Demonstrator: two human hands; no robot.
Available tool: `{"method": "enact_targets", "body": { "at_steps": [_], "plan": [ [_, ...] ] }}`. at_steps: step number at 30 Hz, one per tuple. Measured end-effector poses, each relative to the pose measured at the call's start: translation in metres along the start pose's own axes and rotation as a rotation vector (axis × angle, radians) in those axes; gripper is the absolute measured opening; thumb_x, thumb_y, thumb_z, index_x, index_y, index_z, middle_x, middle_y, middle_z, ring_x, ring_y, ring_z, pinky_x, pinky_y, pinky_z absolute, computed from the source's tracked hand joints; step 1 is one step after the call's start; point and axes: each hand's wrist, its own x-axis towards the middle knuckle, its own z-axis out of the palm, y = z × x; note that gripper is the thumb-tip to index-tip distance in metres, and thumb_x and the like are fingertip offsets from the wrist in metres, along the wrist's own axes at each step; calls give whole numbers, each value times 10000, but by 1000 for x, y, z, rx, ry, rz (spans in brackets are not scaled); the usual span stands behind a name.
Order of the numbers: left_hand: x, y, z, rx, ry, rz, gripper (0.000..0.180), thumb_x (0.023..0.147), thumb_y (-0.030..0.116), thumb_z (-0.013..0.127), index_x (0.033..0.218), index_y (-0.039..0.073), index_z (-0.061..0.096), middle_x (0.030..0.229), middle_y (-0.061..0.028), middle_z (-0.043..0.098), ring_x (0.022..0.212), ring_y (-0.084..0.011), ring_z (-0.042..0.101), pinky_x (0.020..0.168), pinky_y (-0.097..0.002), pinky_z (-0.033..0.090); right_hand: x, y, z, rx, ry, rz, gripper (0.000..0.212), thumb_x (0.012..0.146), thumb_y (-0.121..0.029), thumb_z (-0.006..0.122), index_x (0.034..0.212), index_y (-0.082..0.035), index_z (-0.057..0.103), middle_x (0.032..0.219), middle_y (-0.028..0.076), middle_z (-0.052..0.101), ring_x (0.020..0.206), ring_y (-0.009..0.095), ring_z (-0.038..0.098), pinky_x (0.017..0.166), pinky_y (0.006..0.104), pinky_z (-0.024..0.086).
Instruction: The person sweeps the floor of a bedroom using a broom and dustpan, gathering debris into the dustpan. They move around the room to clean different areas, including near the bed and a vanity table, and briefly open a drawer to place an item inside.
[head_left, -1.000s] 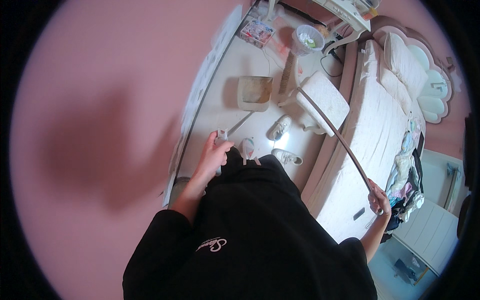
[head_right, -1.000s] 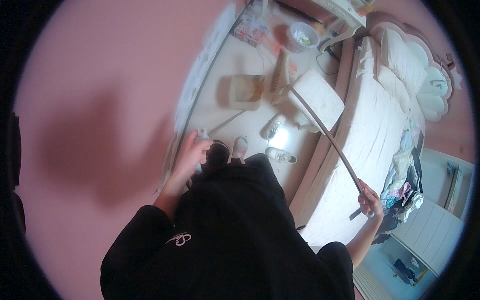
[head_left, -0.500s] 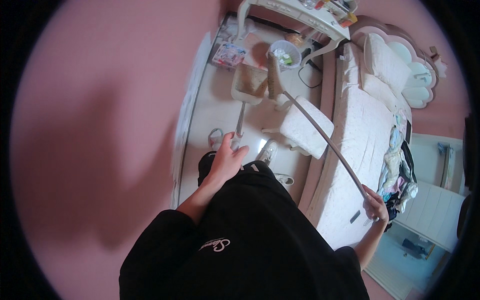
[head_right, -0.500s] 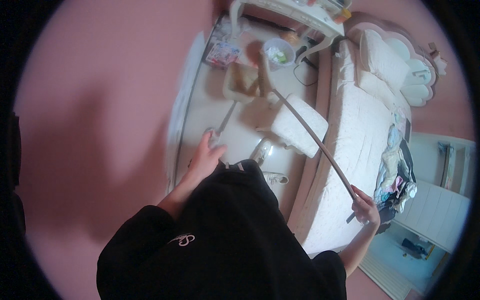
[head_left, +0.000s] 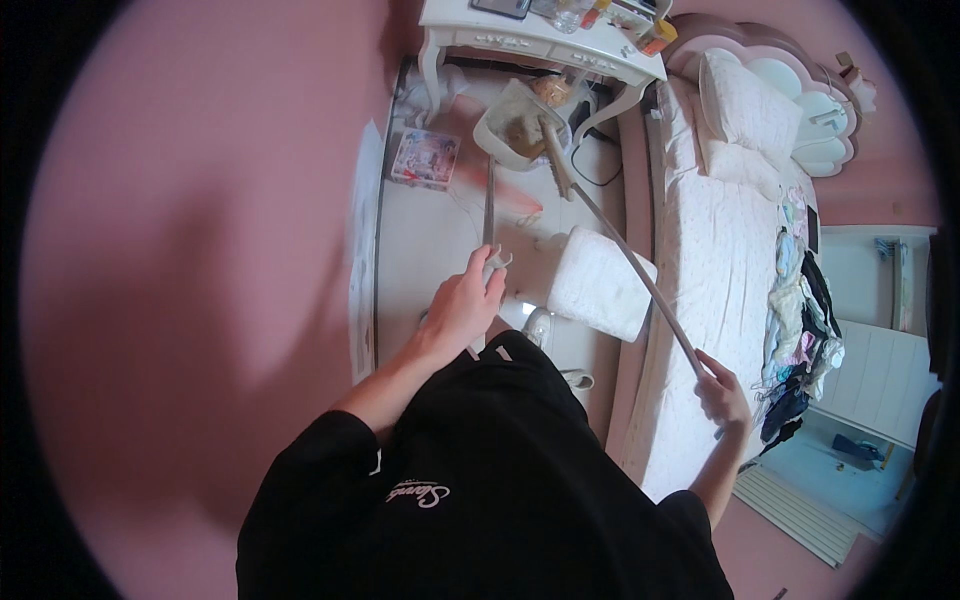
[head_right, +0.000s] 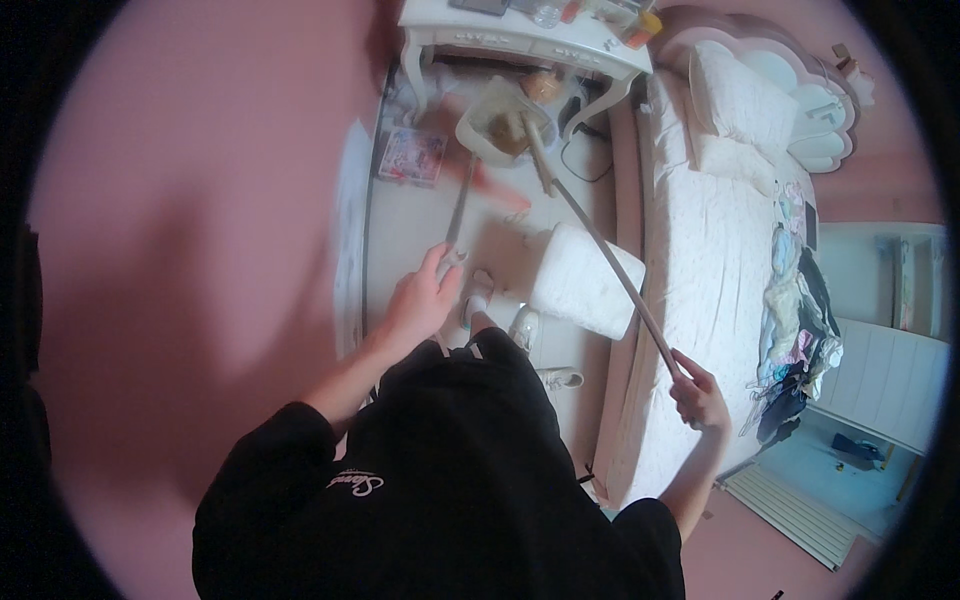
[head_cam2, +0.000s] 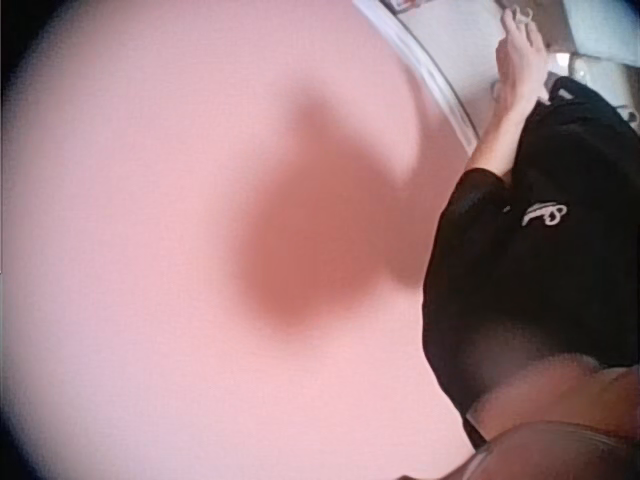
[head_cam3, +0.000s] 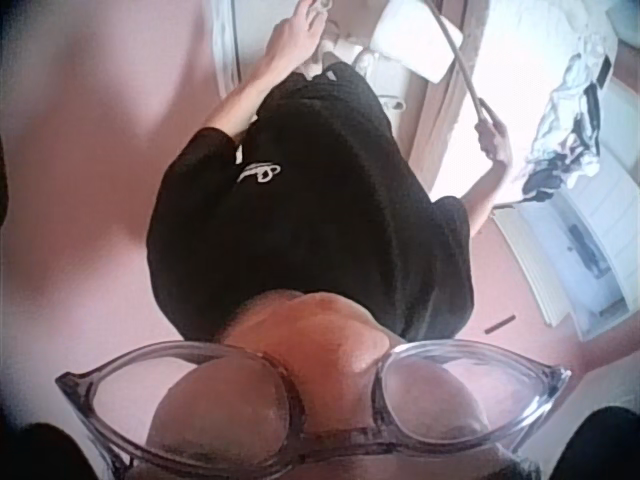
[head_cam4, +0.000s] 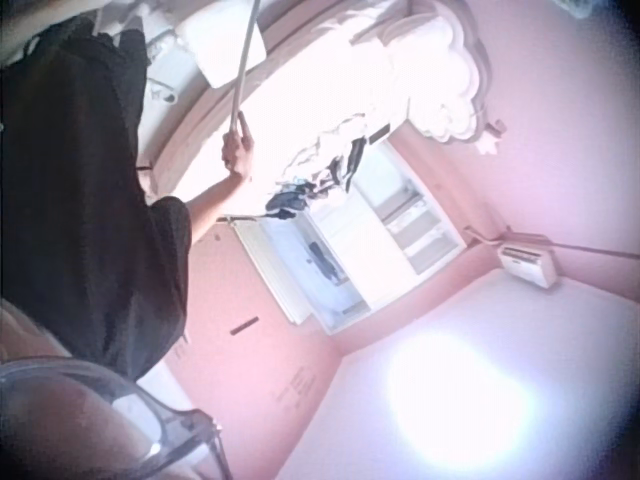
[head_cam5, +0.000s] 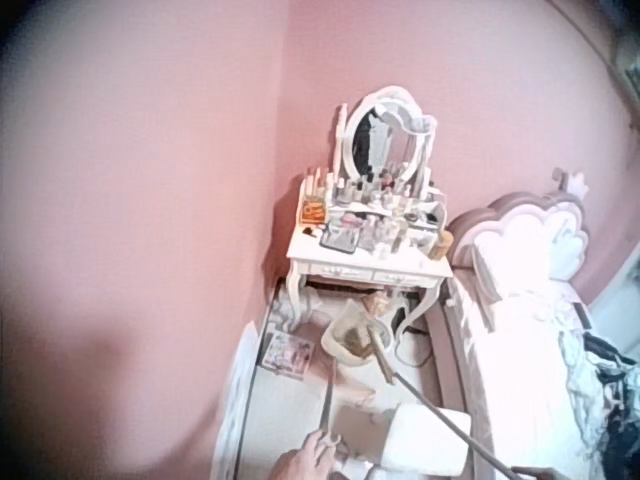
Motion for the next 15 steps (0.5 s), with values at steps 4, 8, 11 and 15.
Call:
{"method": "enact_targets", "body": {
  "at_steps": [4,8,11,15],
  "plan": [
    [53,15,12,434,7,230,363,964,258,502,1269,65,460,728,-165,670,691,-360,668,625,-467,530,62,-11,6,50,35,-12,495,977,-253,560,1436,-114,435,641,-10,522,419,53,420,360,226,336],
    [103,19,33,754,-152,281,396,955,279,497,1296,80,477,798,-176,664,699,-361,667,573,-468,530,117,-35,24,111,95,-56,514,970,-268,576,1428,-79,438,664,-14,517,431,62,430,375,228,350],
    [125,7,64,1022,-186,357,361,961,293,481,1248,75,496,800,-135,665,671,-319,680,532,-432,535,152,-47,28,122,70,-89,525,963,-268,587,1427,-72,437,673,-11,522,443,65,443,380,230,358],
    [144,21,91,1112,-245,354,333,963,283,467,1206,59,504,825,-120,677,700,-298,696,563,-410,545,180,-49,34,177,41,-68,533,956,-256,596,1432,-79,433,685,0,535,474,75,475,388,244,384]
  ]
}}
